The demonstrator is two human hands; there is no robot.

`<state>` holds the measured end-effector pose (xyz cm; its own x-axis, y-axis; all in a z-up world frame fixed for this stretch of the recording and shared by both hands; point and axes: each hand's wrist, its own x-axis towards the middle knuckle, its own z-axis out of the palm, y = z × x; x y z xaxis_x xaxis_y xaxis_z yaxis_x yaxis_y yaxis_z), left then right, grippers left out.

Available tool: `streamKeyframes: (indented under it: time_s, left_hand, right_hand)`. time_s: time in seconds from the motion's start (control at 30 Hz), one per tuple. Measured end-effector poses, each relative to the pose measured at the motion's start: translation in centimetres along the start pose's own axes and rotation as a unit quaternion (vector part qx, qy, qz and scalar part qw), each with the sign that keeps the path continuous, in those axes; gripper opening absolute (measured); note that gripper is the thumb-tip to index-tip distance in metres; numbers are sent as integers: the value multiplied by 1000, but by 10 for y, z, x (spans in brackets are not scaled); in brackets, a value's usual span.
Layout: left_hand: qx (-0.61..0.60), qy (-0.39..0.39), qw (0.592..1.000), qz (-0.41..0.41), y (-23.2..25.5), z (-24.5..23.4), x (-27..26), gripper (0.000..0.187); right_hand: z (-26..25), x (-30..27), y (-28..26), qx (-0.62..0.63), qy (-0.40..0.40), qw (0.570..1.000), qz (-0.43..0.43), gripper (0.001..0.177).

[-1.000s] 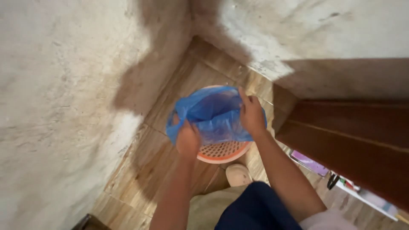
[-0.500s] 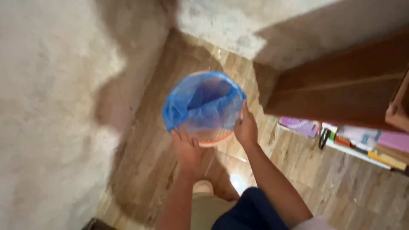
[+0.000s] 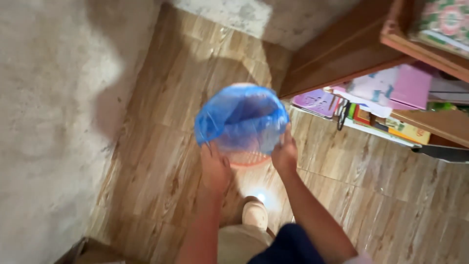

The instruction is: The person places a blue plastic bag into a small round trash bin and repeatedly adjusts the bag's edges to fit the rim. The bin is held in the hands and rotated while the bag is tucked and smoothed around the opening.

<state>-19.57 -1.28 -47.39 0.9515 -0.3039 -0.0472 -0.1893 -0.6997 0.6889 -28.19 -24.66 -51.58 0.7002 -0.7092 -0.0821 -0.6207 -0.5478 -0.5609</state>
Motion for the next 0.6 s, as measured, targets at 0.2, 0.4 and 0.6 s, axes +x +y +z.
streamKeyframes:
  time_s: [0.2, 0.4, 0.6]
  left_hand:
    - [44, -84, 995, 33, 12, 31, -76, 74]
    - [50, -139, 987, 69, 35, 31, -117, 75]
    - [39, -154, 985, 62, 17, 46, -158, 76]
  right_hand:
    - [-54, -74, 38, -32, -3, 993, 116, 80]
    - [-84, -143, 81, -49, 16, 983, 176, 80]
    - [-90, -178, 95, -21, 43, 985, 164, 65]
